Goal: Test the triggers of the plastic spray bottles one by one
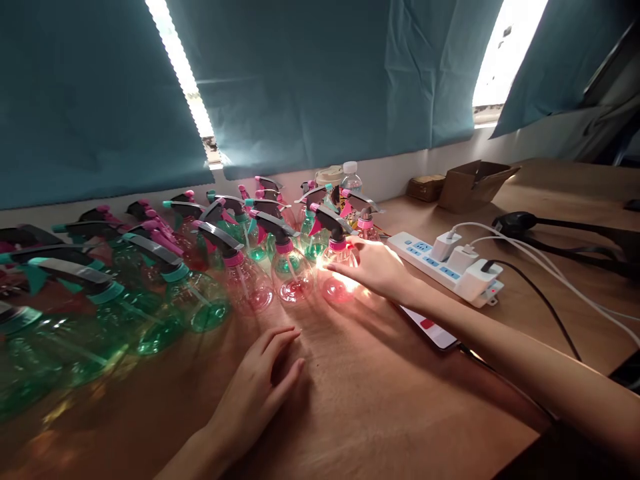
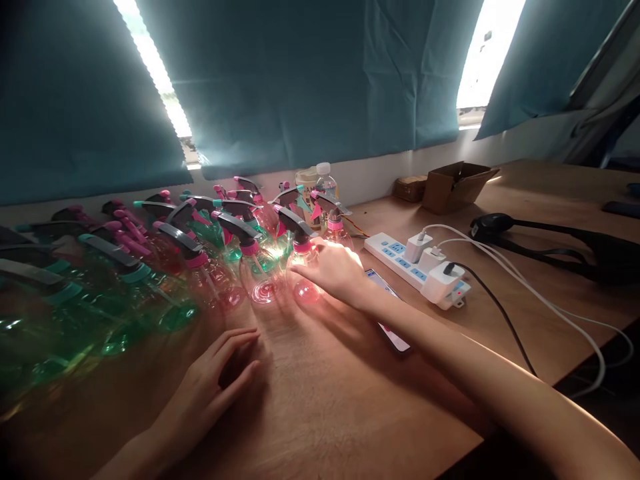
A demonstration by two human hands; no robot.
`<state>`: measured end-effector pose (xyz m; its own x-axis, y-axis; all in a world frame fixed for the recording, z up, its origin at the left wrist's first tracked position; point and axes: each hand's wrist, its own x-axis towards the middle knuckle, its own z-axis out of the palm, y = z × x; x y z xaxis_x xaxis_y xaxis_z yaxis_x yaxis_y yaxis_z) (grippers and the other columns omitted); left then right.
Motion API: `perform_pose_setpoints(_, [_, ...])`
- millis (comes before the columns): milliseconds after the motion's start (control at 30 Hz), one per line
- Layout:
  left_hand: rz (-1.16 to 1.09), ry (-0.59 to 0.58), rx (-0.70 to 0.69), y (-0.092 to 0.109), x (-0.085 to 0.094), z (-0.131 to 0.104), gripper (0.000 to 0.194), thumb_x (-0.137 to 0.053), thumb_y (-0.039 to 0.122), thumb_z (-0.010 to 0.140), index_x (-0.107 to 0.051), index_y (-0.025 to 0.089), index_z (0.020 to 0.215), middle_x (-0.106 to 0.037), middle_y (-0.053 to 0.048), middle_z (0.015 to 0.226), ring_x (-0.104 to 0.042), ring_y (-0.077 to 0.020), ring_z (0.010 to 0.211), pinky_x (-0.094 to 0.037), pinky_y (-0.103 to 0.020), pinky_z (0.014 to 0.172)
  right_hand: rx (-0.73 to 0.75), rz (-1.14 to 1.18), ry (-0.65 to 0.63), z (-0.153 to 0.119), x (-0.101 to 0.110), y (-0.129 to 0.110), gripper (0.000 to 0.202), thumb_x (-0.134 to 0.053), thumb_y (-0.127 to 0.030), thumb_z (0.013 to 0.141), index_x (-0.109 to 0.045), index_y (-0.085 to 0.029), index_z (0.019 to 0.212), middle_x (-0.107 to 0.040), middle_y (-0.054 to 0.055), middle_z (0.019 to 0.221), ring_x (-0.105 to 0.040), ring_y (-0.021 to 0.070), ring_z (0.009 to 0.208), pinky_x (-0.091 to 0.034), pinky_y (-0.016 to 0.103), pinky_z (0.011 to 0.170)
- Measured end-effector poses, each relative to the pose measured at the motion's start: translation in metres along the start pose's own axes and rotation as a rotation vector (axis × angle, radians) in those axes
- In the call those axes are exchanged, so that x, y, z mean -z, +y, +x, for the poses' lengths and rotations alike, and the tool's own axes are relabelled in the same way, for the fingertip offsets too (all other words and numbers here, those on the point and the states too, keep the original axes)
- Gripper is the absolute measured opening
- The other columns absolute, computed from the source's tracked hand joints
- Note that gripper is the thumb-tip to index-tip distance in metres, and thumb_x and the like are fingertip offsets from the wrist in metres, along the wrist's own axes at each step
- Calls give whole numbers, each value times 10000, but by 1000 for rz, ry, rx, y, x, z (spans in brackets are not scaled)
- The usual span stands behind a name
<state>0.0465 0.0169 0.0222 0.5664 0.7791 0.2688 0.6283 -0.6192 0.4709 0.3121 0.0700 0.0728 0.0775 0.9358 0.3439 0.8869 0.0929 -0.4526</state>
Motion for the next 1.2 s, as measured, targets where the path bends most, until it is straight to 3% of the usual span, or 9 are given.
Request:
perform_pose_setpoints(167, [-130,-38,41,9,-9,15,380,-546,341,946,-448,251,1302,-579,-72,1262,-584,-267,1148,-484,-443,980,67,61,17,-36,15,-1,618,-650,-615,758,-651,-156,1173,-719,123,1118,-677,310,999,-505,373,777])
perform_pose_setpoints(333, [-260,-15,-12,14,-22,14,730,-691,382,850,-272,267,1437,-447,-112,1422,-446,-313,1315,-391,-509,1074,241,134,-55,-68,23,-19,455,-612,-592,813,-666,-242,1100,-743,41,916,-689,241,786,-471,315,631])
perform_pose_setpoints(467, [-362,21,-33,18,-19,7,820,-722,383,820,-236,274,1471,-501,-132,1371,-502,-354,1261,-435,-548,1023,333,169,-89,-81,19,-36,479,-603,-597,822,-646,-222,1117,-723,54,876,-655,216,744,-441,296,617])
perform_pose_setpoints(600, [-385,38,-24,16,-5,-5,775,-742,413,802,-326,279,1441,-574,-115,1283,-579,-364,1156,-511,-537,927,429,196,-89,-82,13,-52,431,-660,-581,787,-672,-226,1032,-672,32,767,-605,192,694,-418,290,608])
perform_pose_setpoints(733, [-376,46,-64,9,4,-20,720,-763,424,789,-405,275,1396,-529,-106,1339,-560,-355,1172,-500,-511,953,486,324,-90,-76,12,-73,333,-675,-534,799,-682,-204,844,-652,21,779,-587,182,761,-436,313,694])
perform_pose_setpoints(800, [-376,21,-82,5,6,-25,708,-767,409,788,-419,270,1389,-504,-111,1367,-536,-357,1198,-475,-510,983,511,409,-148,-73,10,-84,340,-700,-498,787,-671,-192,931,-644,15,797,-568,158,723,-450,309,694])
perform_pose_setpoints(933, [-409,-39,-108,1,11,-29,781,-772,408,771,-380,241,1425,-535,-130,1339,-523,-379,1209,-455,-521,998,446,649,-249,-70,0,-100,451,-717,-435,774,-586,-196,1134,-556,-44,713,-451,94,551,-422,246,532])
perform_pose_setpoints(1067, [-415,-42,-155,-3,14,-30,796,-768,439,771,-364,247,1430,-512,-127,1372,-486,-374,1250,-410,-506,1040,404,762,-254,-70,-5,-113,187,-670,-342,818,-597,-212,930,-527,-44,705,-467,102,599,-405,231,525])
perform_pose_setpoints(1200, [-352,-26,-47,-12,10,-39,795,-751,505,775,-362,261,1423,-529,-123,1354,-514,-367,1214,-428,-518,1011,402,799,-245,-66,-7,-117,87,-638,-274,825,-586,-218,864,-563,-37,742,-521,116,660,-441,250,607])
